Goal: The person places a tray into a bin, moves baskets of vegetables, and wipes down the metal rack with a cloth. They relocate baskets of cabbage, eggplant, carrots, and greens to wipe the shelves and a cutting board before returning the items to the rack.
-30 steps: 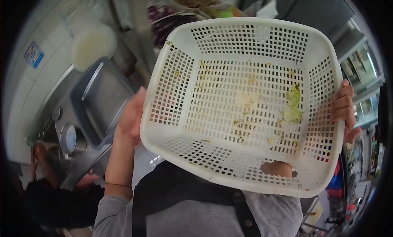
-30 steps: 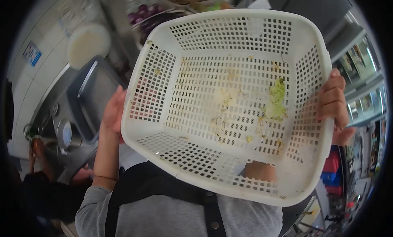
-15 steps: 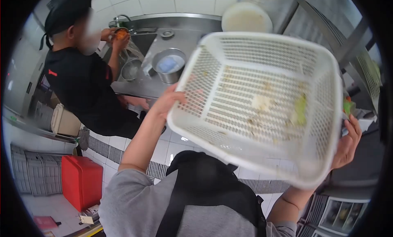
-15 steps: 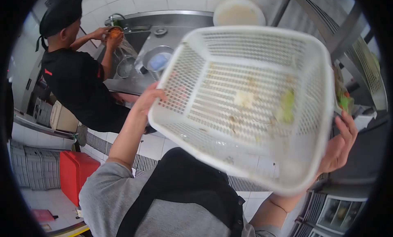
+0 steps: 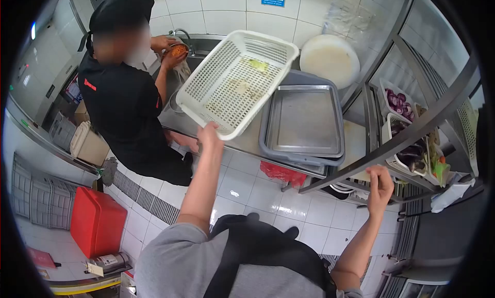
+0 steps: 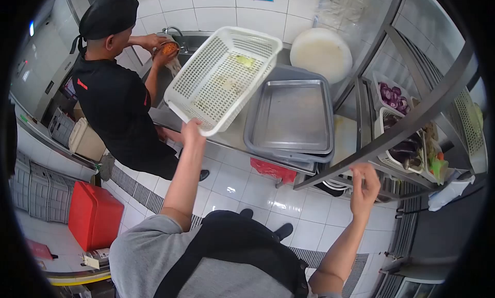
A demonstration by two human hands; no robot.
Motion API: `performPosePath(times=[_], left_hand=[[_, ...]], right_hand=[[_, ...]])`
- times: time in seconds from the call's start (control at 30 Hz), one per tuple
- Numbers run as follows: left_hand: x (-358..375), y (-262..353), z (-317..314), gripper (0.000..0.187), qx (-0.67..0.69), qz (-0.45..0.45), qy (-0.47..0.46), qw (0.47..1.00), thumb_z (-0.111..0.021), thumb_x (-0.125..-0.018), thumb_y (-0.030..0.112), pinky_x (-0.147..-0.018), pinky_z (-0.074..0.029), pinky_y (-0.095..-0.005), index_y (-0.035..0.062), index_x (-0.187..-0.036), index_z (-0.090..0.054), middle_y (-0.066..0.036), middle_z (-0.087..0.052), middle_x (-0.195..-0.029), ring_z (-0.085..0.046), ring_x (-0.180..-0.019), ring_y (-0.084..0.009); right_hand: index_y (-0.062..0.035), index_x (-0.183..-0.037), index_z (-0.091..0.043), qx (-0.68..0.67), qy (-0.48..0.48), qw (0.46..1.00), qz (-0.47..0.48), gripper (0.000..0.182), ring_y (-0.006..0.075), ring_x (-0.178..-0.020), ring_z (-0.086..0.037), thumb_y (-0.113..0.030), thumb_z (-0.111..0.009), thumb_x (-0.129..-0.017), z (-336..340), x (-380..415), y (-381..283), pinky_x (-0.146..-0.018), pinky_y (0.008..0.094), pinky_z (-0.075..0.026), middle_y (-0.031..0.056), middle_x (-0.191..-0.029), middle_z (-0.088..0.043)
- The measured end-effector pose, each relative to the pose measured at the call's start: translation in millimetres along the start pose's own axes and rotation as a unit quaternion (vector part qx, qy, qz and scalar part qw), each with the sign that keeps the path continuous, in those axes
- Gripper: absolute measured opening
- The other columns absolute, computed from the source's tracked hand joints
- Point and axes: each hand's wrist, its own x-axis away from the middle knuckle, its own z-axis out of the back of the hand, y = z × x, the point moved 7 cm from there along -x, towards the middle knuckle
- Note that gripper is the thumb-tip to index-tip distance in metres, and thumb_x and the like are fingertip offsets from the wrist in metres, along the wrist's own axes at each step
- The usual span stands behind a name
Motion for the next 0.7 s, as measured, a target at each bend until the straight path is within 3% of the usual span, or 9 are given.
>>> performPosePath(times=[0.2, 0.3, 0.4, 0.43, 0.5, 0.53, 0.57, 0.63, 0.7], left_hand=[[9, -38, -59, 0.077, 0.030, -0.190, -0.010, 0.981, -0.039, -0.074, -0.023, -0.108, -0.040, -0.0446, 0.0030, -0.145, -0.025, -0.018, -0.042, -0.142, -0.047, -0.128, -0.0301], [28, -39, -76, 0.080, -0.047, -0.204, 0.041, 0.977, -0.041, -0.075, -0.023, -0.111, -0.036, -0.0430, 0.0046, -0.147, -0.019, -0.018, -0.035, -0.147, -0.042, -0.132, -0.0298], [29, -40, -74, 0.083, -0.015, -0.219, 0.021, 0.975, -0.047, -0.082, -0.019, -0.114, -0.033, -0.0457, 0.0069, -0.150, -0.008, -0.018, -0.029, -0.151, -0.037, -0.135, -0.0301], [46, -31, -79, 0.092, -0.047, -0.181, 0.013, 0.982, -0.051, -0.085, -0.013, -0.114, -0.033, -0.0461, 0.0068, -0.153, 0.007, -0.019, -0.022, -0.154, -0.037, -0.135, -0.0325], [44, -29, -70, 0.092, -0.104, -0.182, -0.007, 0.978, -0.059, -0.088, -0.004, -0.109, -0.040, -0.0448, 0.0042, -0.152, 0.006, -0.022, -0.020, -0.152, -0.039, -0.131, -0.0315], [53, -24, -65, 0.093, -0.167, -0.213, 0.062, 0.961, -0.063, -0.087, -0.002, -0.106, -0.044, -0.0431, 0.0025, -0.152, 0.003, -0.022, -0.018, -0.150, -0.041, -0.129, -0.0313], [79, -8, -78, 0.093, -0.197, -0.311, 0.022, 0.930, -0.065, -0.087, 0.000, -0.105, -0.044, -0.0421, 0.0019, -0.152, 0.001, -0.022, -0.016, -0.148, -0.041, -0.127, -0.0322], [128, 8, -100, 0.091, -0.282, -0.452, -0.022, 0.846, -0.068, -0.085, 0.001, -0.114, -0.029, -0.0464, 0.0009, -0.152, -0.007, -0.023, -0.014, -0.148, -0.025, -0.138, -0.0336], [176, 0, -122, 0.087, -0.301, -0.480, -0.069, 0.821, -0.068, -0.087, 0.005, -0.115, -0.022, -0.0480, 0.0008, -0.152, -0.010, -0.023, -0.014, -0.149, -0.021, -0.140, -0.0333]], right_hand=[[0.0036, -0.085, -0.065, -0.019, -0.026, 0.986, -0.166, 0.020, 0.0134, -0.080, -0.059, -0.013, -0.060, -0.094, -4, 73, 100, -0.076, 0.0266, -0.045, 0.0067, -0.080, -0.066], [0.0040, -0.085, -0.066, -0.015, 0.008, 0.970, -0.242, 0.021, 0.0124, -0.077, -0.061, -0.015, -0.061, -0.094, 19, 108, 119, -0.076, 0.0261, -0.047, 0.0067, -0.078, -0.067], [0.0048, -0.085, -0.066, 0.028, 0.025, 0.962, -0.271, 0.022, 0.0134, -0.075, -0.063, -0.015, -0.060, -0.095, 50, 134, 122, -0.072, 0.0263, -0.048, 0.0080, -0.077, -0.067], [0.0048, -0.085, -0.066, 0.037, 0.052, 0.955, -0.288, 0.022, 0.0134, -0.075, -0.063, -0.015, -0.060, -0.095, 63, 142, 125, -0.072, 0.0263, -0.048, 0.0080, -0.077, -0.067], [0.0052, -0.086, -0.066, 0.031, 0.053, 0.952, -0.299, 0.022, 0.0140, -0.076, -0.064, -0.014, -0.060, -0.094, 81, 157, 137, -0.072, 0.0269, -0.049, 0.0090, -0.077, -0.067], [0.0044, -0.087, -0.066, 0.041, 0.054, 0.946, -0.316, 0.021, 0.0136, -0.076, -0.064, -0.014, -0.059, -0.094, 90, 162, 140, -0.072, 0.0265, -0.049, 0.0079, -0.078, -0.068], [0.0035, -0.088, -0.066, 0.049, 0.054, 0.940, -0.333, 0.020, 0.0132, -0.077, -0.064, -0.014, -0.059, -0.094, 96, 164, 143, -0.072, 0.0261, -0.050, 0.0069, -0.079, -0.068], [0.0062, -0.086, -0.065, 0.042, 0.065, 0.941, -0.330, 0.019, 0.0158, -0.076, -0.065, -0.011, -0.059, -0.093, 109, 165, 155, -0.072, 0.0282, -0.051, 0.0099, -0.080, -0.068], [0.0063, -0.088, -0.064, 0.036, 0.029, 0.942, -0.331, 0.017, 0.0162, -0.078, -0.065, -0.009, -0.059, -0.092, 118, 162, 174, -0.073, 0.0279, -0.051, 0.0103, -0.079, -0.067]])
